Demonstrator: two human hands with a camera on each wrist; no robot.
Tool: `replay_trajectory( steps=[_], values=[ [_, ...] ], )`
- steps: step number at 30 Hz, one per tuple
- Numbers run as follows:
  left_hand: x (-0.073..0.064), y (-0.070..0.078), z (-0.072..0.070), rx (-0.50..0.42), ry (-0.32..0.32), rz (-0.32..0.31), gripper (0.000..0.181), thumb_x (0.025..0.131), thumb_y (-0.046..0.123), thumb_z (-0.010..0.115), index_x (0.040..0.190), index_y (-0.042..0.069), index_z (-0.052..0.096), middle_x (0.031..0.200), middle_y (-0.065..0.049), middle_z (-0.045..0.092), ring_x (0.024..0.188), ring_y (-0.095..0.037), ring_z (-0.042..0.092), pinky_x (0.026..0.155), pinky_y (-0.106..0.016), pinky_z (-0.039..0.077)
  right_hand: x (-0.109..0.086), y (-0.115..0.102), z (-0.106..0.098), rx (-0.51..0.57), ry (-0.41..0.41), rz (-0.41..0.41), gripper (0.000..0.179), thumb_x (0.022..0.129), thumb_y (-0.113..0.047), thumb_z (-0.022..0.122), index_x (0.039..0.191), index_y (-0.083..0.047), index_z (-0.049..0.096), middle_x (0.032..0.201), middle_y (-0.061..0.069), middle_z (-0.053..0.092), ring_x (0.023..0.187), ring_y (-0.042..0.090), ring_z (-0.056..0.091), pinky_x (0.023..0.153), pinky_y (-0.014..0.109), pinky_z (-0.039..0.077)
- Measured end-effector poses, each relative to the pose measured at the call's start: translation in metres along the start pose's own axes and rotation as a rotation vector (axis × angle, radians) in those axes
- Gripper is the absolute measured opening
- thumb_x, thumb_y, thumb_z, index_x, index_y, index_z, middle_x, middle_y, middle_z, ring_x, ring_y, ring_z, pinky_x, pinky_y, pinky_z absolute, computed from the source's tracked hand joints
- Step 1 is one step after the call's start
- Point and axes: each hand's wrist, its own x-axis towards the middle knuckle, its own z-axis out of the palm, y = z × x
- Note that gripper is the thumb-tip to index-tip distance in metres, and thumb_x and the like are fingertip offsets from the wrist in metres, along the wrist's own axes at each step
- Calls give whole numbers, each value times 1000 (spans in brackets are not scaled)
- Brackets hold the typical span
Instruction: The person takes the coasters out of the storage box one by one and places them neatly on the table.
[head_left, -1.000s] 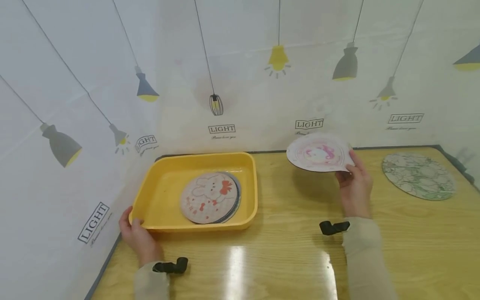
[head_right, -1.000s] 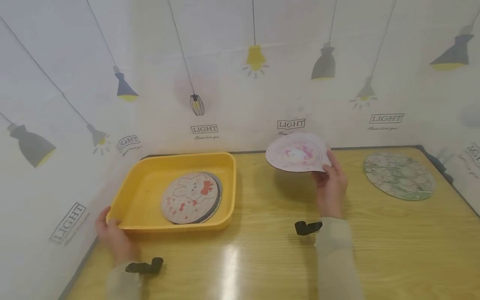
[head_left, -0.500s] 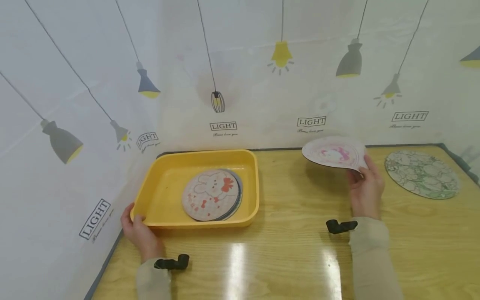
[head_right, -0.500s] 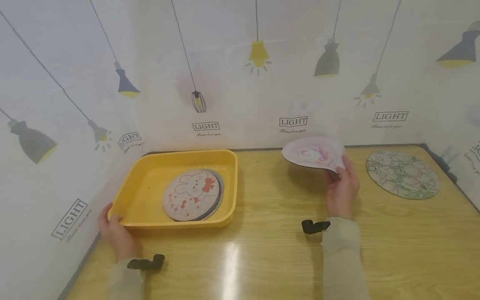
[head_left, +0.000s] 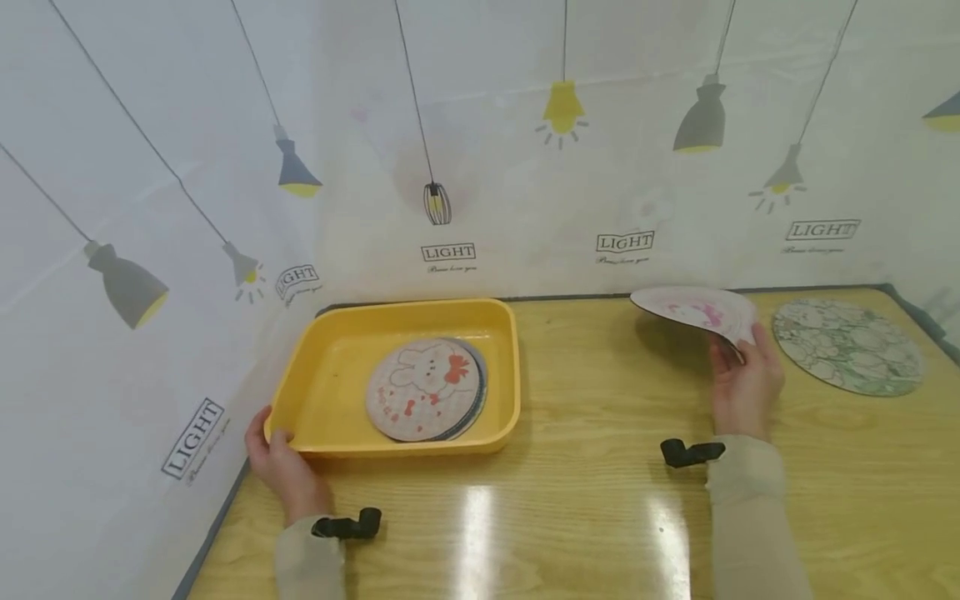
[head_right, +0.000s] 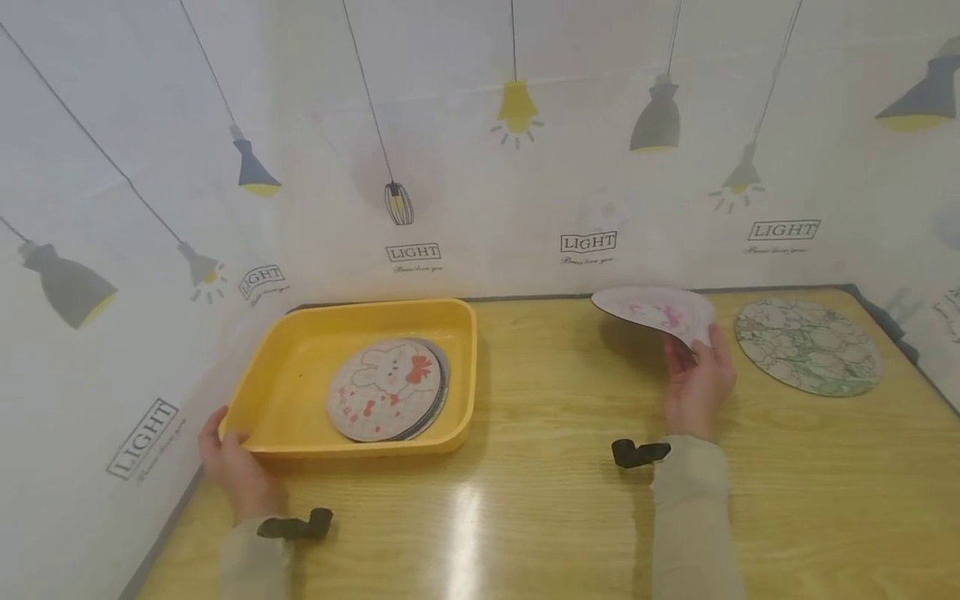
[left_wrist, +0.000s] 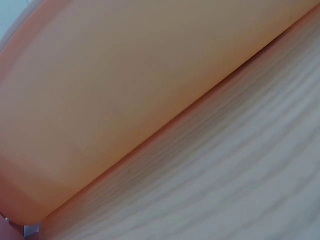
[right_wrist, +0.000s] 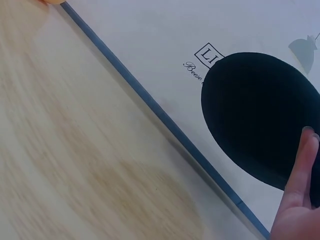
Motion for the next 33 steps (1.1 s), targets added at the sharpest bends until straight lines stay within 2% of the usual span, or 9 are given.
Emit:
replay_trajectory(
  steps=[10,12,16,19,28,33],
  values=[
    [-2,0,0,25,16,-4,46,82,-1,33,123,15,47,128,-2,41,114,-21,41,92,-35,33,-1,-2,-2,29,34,-26,52,85,11,39,131,-13,44,119,12,47,67,32,62,50,33,49],
    [-2,1,0,30,18,-2,46,82,0,33,123,16,47,128,-2,41,113,-21,41,92,-35,33,-1,-2,-3,22,32,-34,52,86,10,39,131,-15,43,123,9,43,70,32,62,50,32,49],
    [-1,2,0,45,21,3,46,82,0,33,123,16,47,128,-2,42,113,-20,41,92,-34,33,-1,-3,-4,-22,24,-51,56,87,9,39,135,-19,38,136,-3,26,84,31,62,51,30,49],
    [-1,2,0,46,23,0,46,82,0,34,122,17,47,128,-1,42,113,-20,41,92,-34,33,-1,-3,-4,-43,18,-57,59,87,8,38,137,-23,33,139,-9,18,91,31,60,52,30,49],
    [-1,1,0,31,11,-16,45,84,1,33,123,17,46,128,-1,42,113,-20,42,93,-34,34,-1,-4,-6,1,6,-6,64,87,9,36,137,-32,32,138,-7,25,95,30,59,56,33,49],
    [-1,1,1,2,0,-10,45,83,0,33,123,16,46,127,-2,43,113,-22,42,92,-36,34,1,-6,-9,-28,4,17,72,85,14,33,138,-34,28,139,-6,21,96,29,57,62,33,49]
  ],
)
